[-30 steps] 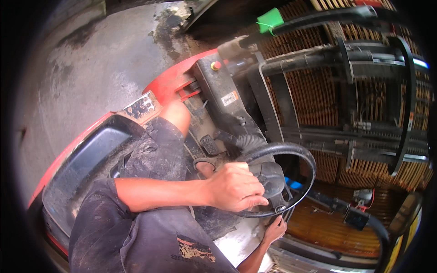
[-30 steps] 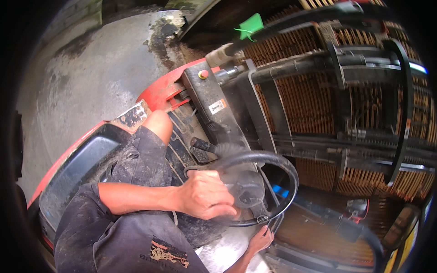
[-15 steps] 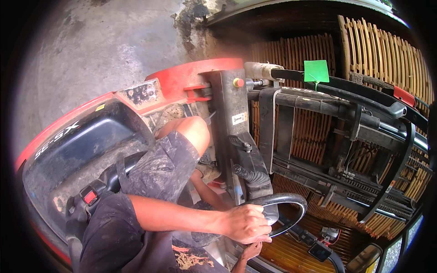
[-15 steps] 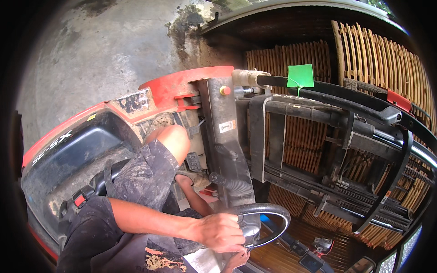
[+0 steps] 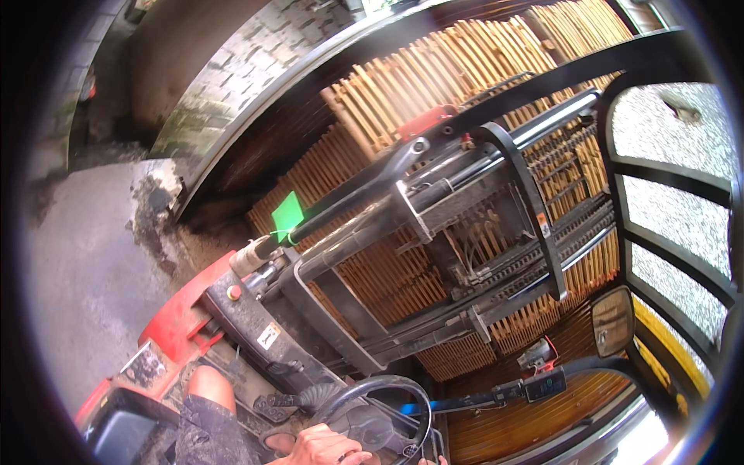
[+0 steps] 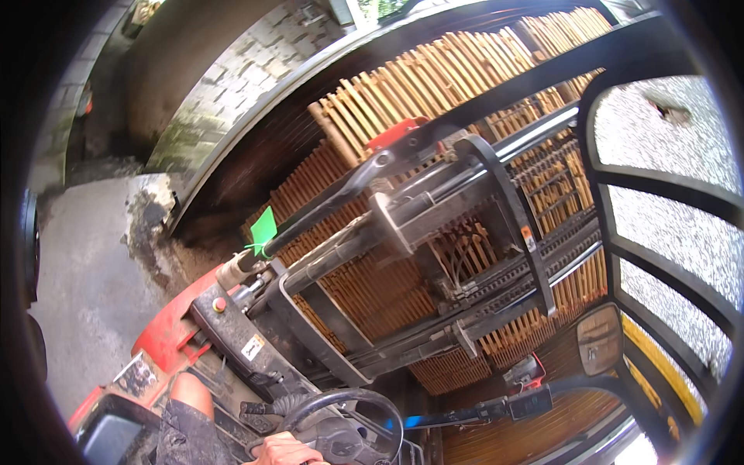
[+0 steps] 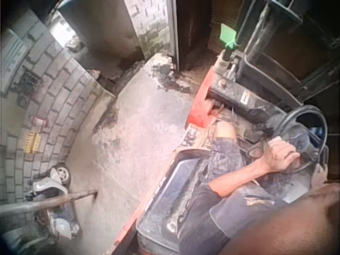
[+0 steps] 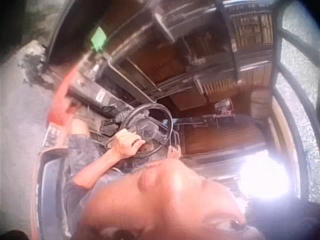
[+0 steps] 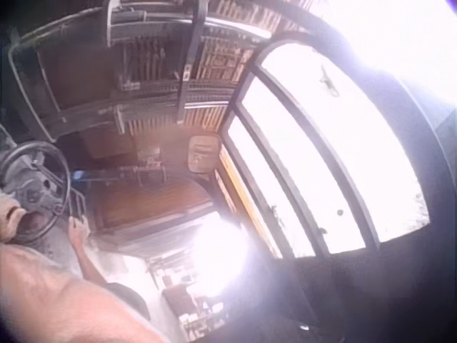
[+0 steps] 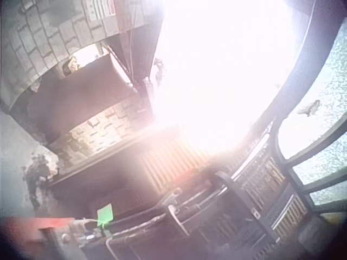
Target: The person operates a forklift inside a warehouse, steering and maneuvering around stacks of wooden pallets. The forklift is driven forward and backward, and the operator adjusts the steering wheel and controls while navigating the aisle.
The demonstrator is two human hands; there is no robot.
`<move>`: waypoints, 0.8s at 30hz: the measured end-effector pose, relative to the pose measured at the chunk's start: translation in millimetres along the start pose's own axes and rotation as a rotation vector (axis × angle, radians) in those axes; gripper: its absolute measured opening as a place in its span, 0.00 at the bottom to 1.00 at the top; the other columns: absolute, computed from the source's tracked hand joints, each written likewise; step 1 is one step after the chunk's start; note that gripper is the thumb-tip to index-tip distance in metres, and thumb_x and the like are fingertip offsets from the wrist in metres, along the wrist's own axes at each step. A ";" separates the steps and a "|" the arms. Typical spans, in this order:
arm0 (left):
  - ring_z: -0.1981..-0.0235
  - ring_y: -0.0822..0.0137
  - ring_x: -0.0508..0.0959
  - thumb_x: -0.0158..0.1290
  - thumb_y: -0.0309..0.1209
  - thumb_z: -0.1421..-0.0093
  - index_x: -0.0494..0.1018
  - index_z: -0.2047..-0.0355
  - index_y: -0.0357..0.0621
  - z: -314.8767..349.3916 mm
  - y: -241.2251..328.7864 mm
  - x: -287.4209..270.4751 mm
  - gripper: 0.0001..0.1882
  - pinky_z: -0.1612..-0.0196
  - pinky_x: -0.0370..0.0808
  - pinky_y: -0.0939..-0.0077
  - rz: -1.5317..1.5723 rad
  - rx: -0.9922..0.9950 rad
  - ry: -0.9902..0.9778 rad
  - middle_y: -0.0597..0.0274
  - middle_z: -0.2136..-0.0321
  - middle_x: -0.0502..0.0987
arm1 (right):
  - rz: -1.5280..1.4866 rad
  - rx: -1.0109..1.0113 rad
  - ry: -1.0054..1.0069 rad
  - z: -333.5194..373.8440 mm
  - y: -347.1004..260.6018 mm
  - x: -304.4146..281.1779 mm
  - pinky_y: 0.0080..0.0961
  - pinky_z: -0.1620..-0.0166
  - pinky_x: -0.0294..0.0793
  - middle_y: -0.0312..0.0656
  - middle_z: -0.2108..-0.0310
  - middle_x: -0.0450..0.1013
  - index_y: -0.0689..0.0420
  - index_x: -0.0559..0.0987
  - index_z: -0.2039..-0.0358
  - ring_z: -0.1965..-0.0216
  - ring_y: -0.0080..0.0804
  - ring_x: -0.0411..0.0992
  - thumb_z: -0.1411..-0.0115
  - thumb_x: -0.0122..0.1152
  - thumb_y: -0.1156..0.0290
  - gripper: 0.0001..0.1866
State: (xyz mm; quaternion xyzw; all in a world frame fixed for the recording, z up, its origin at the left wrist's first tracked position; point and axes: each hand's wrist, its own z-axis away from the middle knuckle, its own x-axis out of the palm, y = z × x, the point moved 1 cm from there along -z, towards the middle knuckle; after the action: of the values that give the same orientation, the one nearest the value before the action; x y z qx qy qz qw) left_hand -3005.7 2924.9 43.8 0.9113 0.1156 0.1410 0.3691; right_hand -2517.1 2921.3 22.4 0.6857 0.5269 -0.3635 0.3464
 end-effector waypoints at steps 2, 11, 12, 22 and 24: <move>0.75 0.57 0.84 0.73 0.34 0.40 0.84 0.74 0.48 -5.1 -3.1 -0.1 0.10 0.68 0.74 0.60 -0.008 0.010 -0.008 0.62 0.76 0.85 | -0.003 -0.133 0.117 -4.8 -5.8 4.2 0.54 0.40 0.82 0.58 0.45 0.85 0.50 0.94 0.63 0.44 0.59 0.82 0.33 0.75 0.50 0.16; 0.75 0.55 0.83 0.75 0.40 0.41 0.83 0.74 0.49 53.0 4.0 31.6 0.14 0.67 0.74 0.58 -0.004 -0.008 0.006 0.61 0.77 0.83 | 0.006 -0.112 -0.002 -37.1 -0.2 6.5 0.52 0.39 0.78 0.51 0.58 0.87 0.53 0.93 0.64 0.47 0.56 0.80 0.31 0.73 0.48 0.20; 0.76 0.55 0.82 0.74 0.43 0.40 0.82 0.75 0.50 62.4 6.9 38.8 0.15 0.67 0.75 0.57 0.032 -0.018 -0.086 0.61 0.78 0.81 | 0.010 -0.104 -0.001 -38.0 -1.6 5.6 0.52 0.38 0.77 0.51 0.59 0.87 0.54 0.92 0.65 0.46 0.55 0.79 0.31 0.72 0.48 0.20; 0.72 0.58 0.83 0.65 0.51 0.33 0.79 0.75 0.54 88.2 9.6 132.7 0.20 0.62 0.74 0.58 -0.006 0.088 -0.501 0.63 0.77 0.81 | -0.088 -0.064 -0.075 -47.0 15.3 -0.9 0.53 0.34 0.73 0.65 0.47 0.78 0.65 0.90 0.59 0.39 0.62 0.73 0.38 0.77 0.55 0.22; 0.72 0.59 0.83 0.66 0.50 0.33 0.81 0.74 0.54 79.2 11.3 118.3 0.18 0.62 0.74 0.58 0.002 0.066 -0.548 0.63 0.77 0.81 | -0.096 -0.083 -0.076 -43.9 20.0 -1.3 0.53 0.32 0.72 0.65 0.46 0.78 0.67 0.88 0.53 0.36 0.63 0.72 0.37 0.77 0.57 0.24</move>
State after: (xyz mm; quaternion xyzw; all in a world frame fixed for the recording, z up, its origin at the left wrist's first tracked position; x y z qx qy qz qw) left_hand -2866.9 2903.5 17.6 0.9271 0.0152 -0.1144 0.3566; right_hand -2492.0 2954.3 47.1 0.6305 0.5602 -0.3834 0.3764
